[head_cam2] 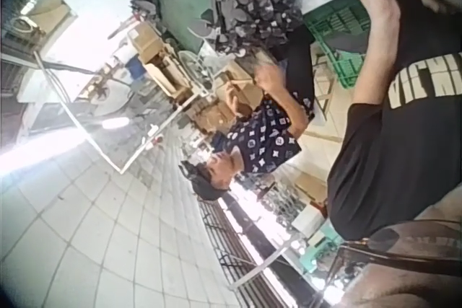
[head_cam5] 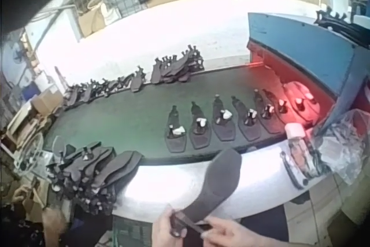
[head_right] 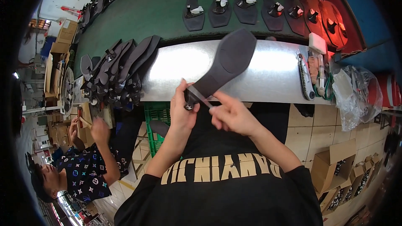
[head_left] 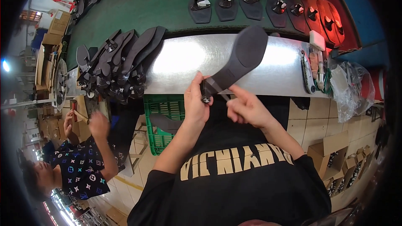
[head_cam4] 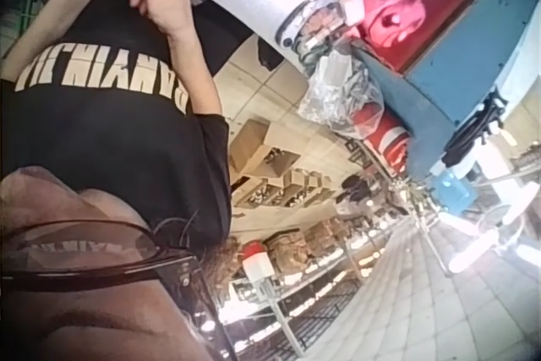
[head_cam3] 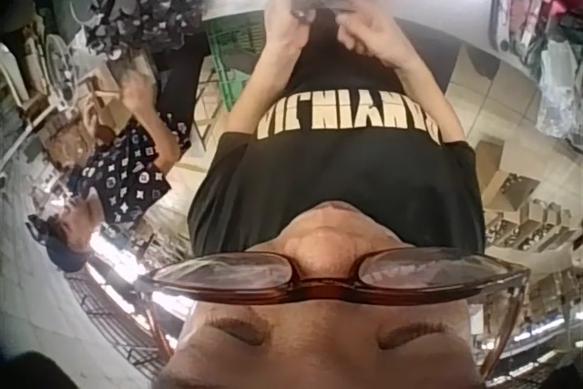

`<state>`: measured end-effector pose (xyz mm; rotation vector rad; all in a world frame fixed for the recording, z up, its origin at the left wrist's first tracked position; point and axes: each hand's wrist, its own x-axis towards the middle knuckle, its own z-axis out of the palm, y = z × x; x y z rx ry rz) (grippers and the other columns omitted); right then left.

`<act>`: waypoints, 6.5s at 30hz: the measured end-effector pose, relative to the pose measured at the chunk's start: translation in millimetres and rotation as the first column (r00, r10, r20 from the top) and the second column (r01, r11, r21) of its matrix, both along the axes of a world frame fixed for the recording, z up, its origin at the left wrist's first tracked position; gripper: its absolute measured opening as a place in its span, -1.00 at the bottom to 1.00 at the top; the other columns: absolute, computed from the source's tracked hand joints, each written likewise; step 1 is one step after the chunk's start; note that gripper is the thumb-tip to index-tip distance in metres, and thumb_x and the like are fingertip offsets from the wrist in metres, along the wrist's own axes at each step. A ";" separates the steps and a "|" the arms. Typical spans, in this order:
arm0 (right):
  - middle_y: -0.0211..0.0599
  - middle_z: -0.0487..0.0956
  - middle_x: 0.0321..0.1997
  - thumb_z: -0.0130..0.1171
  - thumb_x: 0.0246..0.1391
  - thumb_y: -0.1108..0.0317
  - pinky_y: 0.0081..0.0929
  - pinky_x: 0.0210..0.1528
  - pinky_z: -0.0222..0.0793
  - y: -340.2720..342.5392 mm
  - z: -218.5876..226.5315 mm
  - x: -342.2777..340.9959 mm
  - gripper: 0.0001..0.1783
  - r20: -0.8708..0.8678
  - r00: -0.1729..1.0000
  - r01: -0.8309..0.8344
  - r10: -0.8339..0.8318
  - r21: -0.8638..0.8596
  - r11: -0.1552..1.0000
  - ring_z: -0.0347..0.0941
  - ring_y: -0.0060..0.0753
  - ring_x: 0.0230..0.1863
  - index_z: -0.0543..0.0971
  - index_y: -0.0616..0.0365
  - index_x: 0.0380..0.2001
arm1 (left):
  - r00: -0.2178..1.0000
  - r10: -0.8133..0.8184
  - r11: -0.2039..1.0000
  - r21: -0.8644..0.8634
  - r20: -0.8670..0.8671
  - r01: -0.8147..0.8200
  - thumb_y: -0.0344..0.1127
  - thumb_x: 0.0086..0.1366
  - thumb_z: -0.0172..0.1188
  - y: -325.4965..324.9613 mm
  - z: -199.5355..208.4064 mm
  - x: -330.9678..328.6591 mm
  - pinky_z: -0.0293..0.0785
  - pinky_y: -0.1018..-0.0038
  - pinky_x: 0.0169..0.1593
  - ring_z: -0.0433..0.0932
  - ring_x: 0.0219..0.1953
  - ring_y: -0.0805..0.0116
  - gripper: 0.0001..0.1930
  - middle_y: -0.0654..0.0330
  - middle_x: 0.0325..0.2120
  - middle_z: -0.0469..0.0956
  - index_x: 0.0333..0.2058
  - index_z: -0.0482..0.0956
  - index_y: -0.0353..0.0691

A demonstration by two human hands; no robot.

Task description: Assembling sandal components by attaching straps to soles and trimming materials.

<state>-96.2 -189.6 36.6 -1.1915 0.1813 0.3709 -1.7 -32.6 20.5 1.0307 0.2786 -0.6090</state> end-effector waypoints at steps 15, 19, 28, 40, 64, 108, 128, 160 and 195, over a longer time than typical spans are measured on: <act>-0.39 0.50 -0.63 0.06 0.23 0.41 -0.59 -0.57 0.26 15.3 0.5 -3.1 -0.81 0.187 0.982 0.096 -0.040 -0.298 0.950 0.38 -0.57 -0.66 0.53 0.26 -0.45 | 0.937 0.209 0.954 0.153 0.280 -0.259 0.29 0.40 -0.30 6.1 5.0 1.3 0.22 0.65 -0.58 0.34 -0.70 0.58 -0.23 0.27 -0.73 0.47 -0.60 0.52 -0.32; -0.15 0.48 -0.58 0.17 0.08 0.47 -0.34 -0.49 0.35 30.0 -15.8 3.9 -0.95 0.594 0.803 0.457 -0.046 -0.564 0.688 0.45 -0.08 -0.56 0.53 0.21 -0.41 | 0.957 0.198 0.965 0.127 0.213 -0.228 0.34 0.37 -0.29 -3.5 12.0 -0.2 0.18 0.64 -0.63 0.29 -0.74 0.56 -0.24 0.30 -0.77 0.39 -0.62 0.48 -0.28; -0.12 0.48 -0.56 0.17 0.09 0.46 -0.26 -0.48 0.35 34.4 3.2 13.8 -0.93 0.583 0.811 0.414 0.044 -0.626 0.660 0.48 -0.05 -0.52 0.49 0.19 -0.43 | 0.980 0.002 0.960 -0.275 -0.199 -0.057 0.40 0.25 -0.09 6.5 19.4 23.5 0.20 0.60 -0.65 0.32 -0.72 0.47 -0.41 0.33 -0.68 0.43 -0.55 0.41 -0.04; -0.27 0.43 -0.68 0.11 0.13 0.48 -0.50 -0.57 0.29 52.4 9.8 8.4 -0.88 0.538 0.832 0.282 0.136 -0.621 0.732 0.38 -0.38 -0.69 0.53 0.19 -0.49 | 0.824 0.537 0.835 -0.253 0.181 -0.488 0.40 0.25 -0.08 118.3 91.8 126.0 0.30 0.59 -0.58 0.44 -0.48 0.49 -0.37 0.28 -0.36 0.49 -0.14 0.38 -0.11; -0.34 0.41 -0.68 0.09 0.17 0.47 -0.58 -0.56 0.20 38.4 -26.6 15.8 -0.89 0.323 0.946 0.203 0.027 -0.654 0.729 0.28 -0.57 -0.66 0.54 0.23 -0.43 | 0.284 -0.942 0.154 0.983 0.177 -0.102 -0.39 -0.20 0.35 223.5 -175.9 -40.8 0.43 0.26 0.08 0.40 0.07 0.13 -0.47 0.19 -0.01 0.48 -0.10 0.59 -0.07; -0.62 0.47 -0.59 0.26 0.12 0.38 -0.82 -0.67 -0.02 45.0 -4.5 22.2 -0.83 -0.159 0.984 -0.045 0.079 0.209 0.977 0.14 -0.89 -0.72 0.56 0.16 -0.23 | 0.915 -0.067 0.983 0.182 0.399 -0.007 -0.46 0.36 -0.01 47.6 -23.6 5.7 0.57 0.41 -0.12 0.63 -0.22 0.26 -0.62 -0.06 -0.16 0.60 0.14 0.42 -0.32; -0.54 0.54 -0.41 0.23 0.11 0.44 -0.74 -0.30 0.30 47.7 -2.9 25.3 -0.83 0.018 0.991 -0.135 0.134 0.085 0.987 0.39 -0.80 -0.38 0.55 0.21 -0.22 | 0.889 -0.141 0.983 0.171 0.435 0.072 -0.55 0.29 0.06 66.0 -9.0 17.5 0.51 0.45 -0.01 0.61 -0.12 0.26 -0.62 -0.03 -0.14 0.60 0.10 0.45 -0.37; -0.54 0.35 -0.49 -0.06 0.24 0.50 -0.76 -0.50 0.22 -14.1 -63.0 45.4 -0.61 0.287 0.892 0.435 -0.350 -0.334 0.836 0.23 -0.80 -0.59 0.48 0.19 0.12 | 0.460 -0.844 0.257 0.960 0.277 -0.106 -0.44 0.00 0.25 232.0 -158.6 -92.9 0.37 0.26 0.09 0.40 0.02 -0.01 -0.56 0.05 -0.04 0.46 -0.06 0.53 -0.22; -0.59 0.42 -0.67 0.27 0.10 0.30 -0.76 -0.69 0.05 50.6 -4.9 35.2 -0.82 -0.076 0.980 -0.169 0.184 0.170 0.971 0.21 -0.81 -0.73 0.54 0.16 -0.45 | 0.898 -0.057 0.983 0.184 0.435 -0.027 -0.32 0.39 0.01 44.5 -0.2 29.7 0.52 0.52 -0.17 0.58 -0.24 0.41 -0.66 0.05 -0.25 0.62 0.08 0.47 -0.30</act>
